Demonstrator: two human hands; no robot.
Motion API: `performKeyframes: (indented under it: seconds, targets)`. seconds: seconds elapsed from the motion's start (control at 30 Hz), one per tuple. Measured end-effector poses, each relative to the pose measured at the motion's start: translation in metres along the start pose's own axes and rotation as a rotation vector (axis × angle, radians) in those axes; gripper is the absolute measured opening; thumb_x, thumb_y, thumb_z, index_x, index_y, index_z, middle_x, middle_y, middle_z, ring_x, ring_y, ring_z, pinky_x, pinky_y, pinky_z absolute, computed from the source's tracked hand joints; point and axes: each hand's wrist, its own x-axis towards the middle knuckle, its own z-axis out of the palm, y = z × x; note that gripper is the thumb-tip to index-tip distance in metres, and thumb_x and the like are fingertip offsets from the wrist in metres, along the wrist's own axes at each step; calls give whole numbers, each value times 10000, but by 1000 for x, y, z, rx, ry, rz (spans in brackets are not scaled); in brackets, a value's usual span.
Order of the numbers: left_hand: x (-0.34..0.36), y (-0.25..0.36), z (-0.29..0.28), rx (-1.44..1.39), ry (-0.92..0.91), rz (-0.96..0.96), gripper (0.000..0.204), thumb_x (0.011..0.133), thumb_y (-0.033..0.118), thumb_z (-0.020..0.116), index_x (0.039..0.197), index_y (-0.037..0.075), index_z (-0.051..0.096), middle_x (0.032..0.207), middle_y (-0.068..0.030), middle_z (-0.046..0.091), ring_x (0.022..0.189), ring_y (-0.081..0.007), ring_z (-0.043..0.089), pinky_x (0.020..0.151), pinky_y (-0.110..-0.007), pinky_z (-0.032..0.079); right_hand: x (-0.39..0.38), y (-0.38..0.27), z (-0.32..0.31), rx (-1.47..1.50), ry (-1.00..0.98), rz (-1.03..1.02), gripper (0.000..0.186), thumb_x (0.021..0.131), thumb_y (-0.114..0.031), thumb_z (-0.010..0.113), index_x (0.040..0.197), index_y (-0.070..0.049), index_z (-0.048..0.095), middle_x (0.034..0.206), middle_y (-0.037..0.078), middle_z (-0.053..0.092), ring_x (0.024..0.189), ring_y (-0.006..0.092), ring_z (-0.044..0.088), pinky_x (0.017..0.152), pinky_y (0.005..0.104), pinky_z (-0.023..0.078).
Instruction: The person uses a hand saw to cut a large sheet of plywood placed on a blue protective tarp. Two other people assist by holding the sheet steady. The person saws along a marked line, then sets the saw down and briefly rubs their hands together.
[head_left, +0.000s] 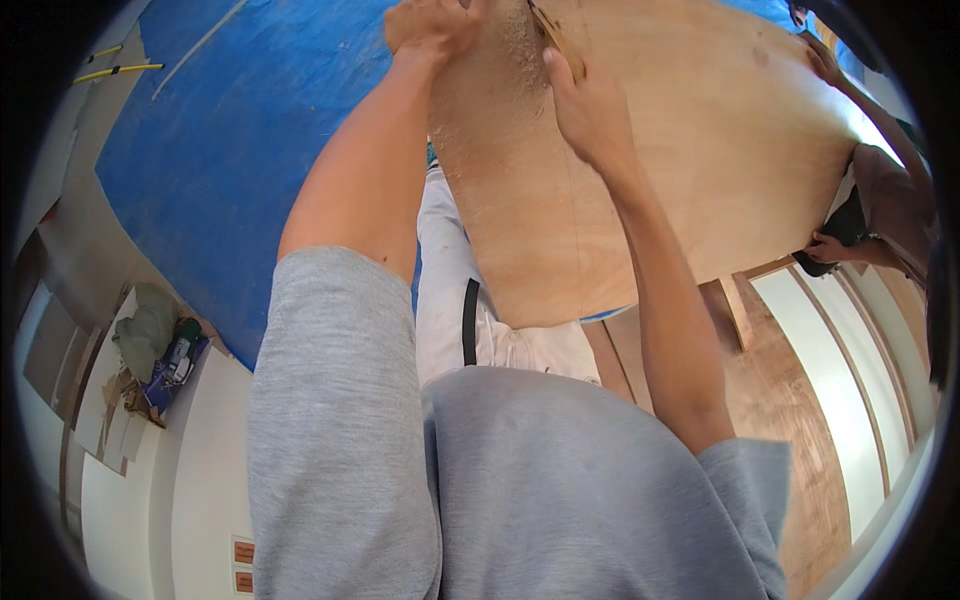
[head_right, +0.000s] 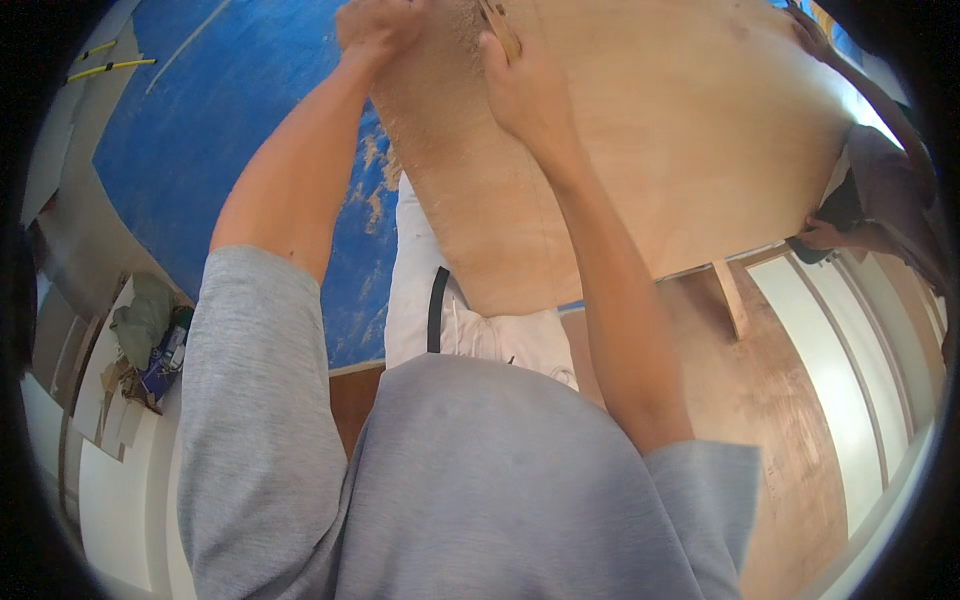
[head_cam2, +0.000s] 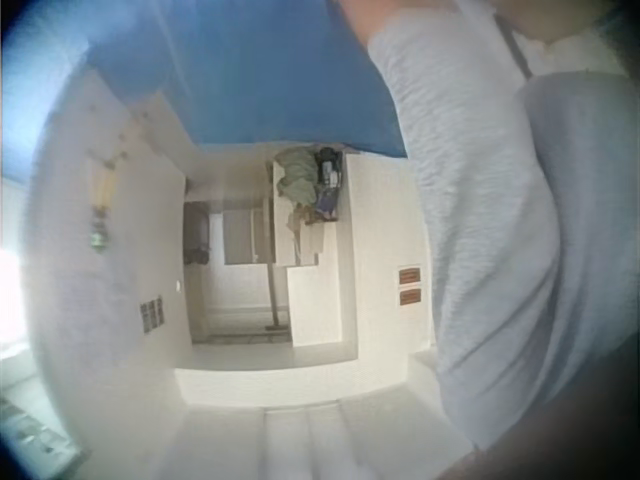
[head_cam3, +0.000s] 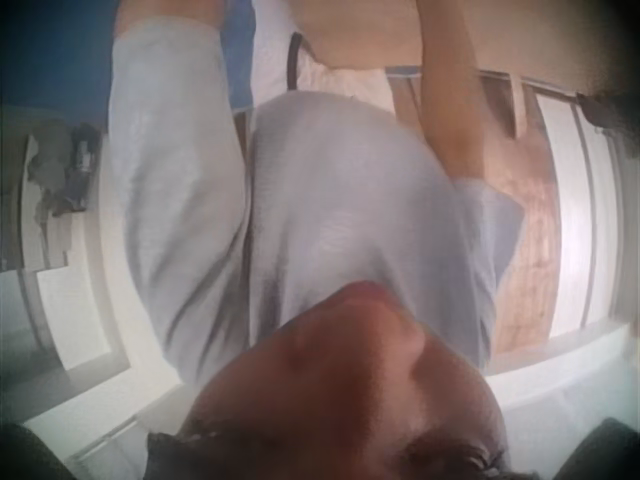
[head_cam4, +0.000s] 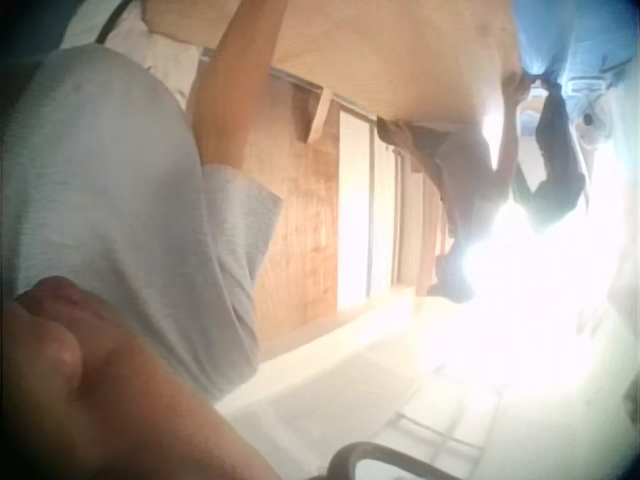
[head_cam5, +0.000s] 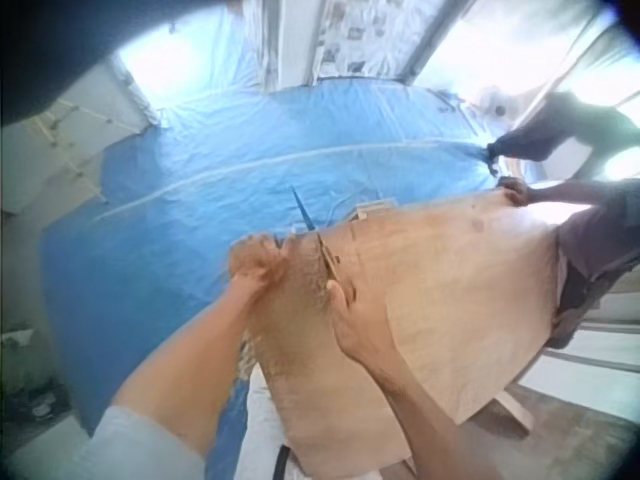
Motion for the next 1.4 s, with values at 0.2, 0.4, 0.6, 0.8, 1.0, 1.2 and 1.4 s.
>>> performKeyframes:
  seconds: [0.2, 0.4, 0.6, 0.8, 1.0, 1.2, 1.4]
  targets:
    - [3, 2, 3, 40, 19, 44, 744, 1016, 641, 395, 1111, 4, 767, 1167, -254, 731, 1129, -453, 676, 1039, -527, 492, 12, 6, -3, 10, -165, 335, 485, 1025, -432, 561, 1191, 10, 667, 904, 228, 691, 880, 406, 660, 787, 467, 512]
    - [-3, 1, 10, 65, 81, 69, 708, 1016, 613, 414, 1073, 8, 777, 1128, -266, 736, 1114, -452, 682, 1025, -528, 499, -28, 12, -5, -77, -71, 115, 477, 1054, -430, 554, 1204, 11, 660, 712, 90, 588, 655, 171, 589, 658, 366, 512]
    - [-1, 12, 17, 126, 210, 124, 736, 1009, 657, 383, 955, 61, 812, 956, -192, 772, 914, -366, 748, 818, -473, 571, -283, -21, -124, 73, -156, 490, 510, 1007, -151, 574, 1482, 16, 494, 1251, 268, 670, 1152, 369, 666, 985, 402, 504]
    - [-1, 4, 5, 102, 91, 26, 706, 1019, 604, 413, 1076, -1, 772, 1139, -272, 731, 1111, -462, 681, 1027, -526, 501, -259, -59, -140, 18, -207, 628, 516, 1016, -150, 572, 1501, -1, 475, 1179, 232, 684, 1050, 306, 689, 942, 385, 521]
    - [1, 6, 9, 39, 16, 18, 720, 1015, 620, 410, 1118, 0, 761, 1192, -260, 722, 1127, -456, 678, 1034, -527, 501, -18, -3, -24, -86, -174, 261, 481, 1054, -356, 549, 1371, 2, 599, 888, 233, 703, 830, 421, 686, 751, 462, 531]
    - [1, 7, 6, 1, 32, 21, 716, 1002, 623, 436, 1074, -4, 773, 1181, -262, 724, 1122, -463, 678, 1028, -528, 508, 7, 10, -9, 95, -129, 352, 465, 1037, -454, 570, 1045, -3, 685, 663, 27, 538, 515, 101, 502, 455, 324, 389]
    - [1, 2, 18, 38, 90, 14, 700, 997, 619, 447, 1060, 6, 780, 1141, -269, 731, 1126, -433, 684, 1029, -507, 510, 0, 35, 5, 40, -53, 5, 446, 1050, -380, 532, 1232, 14, 632, 865, 220, 658, 841, 345, 655, 762, 445, 514]
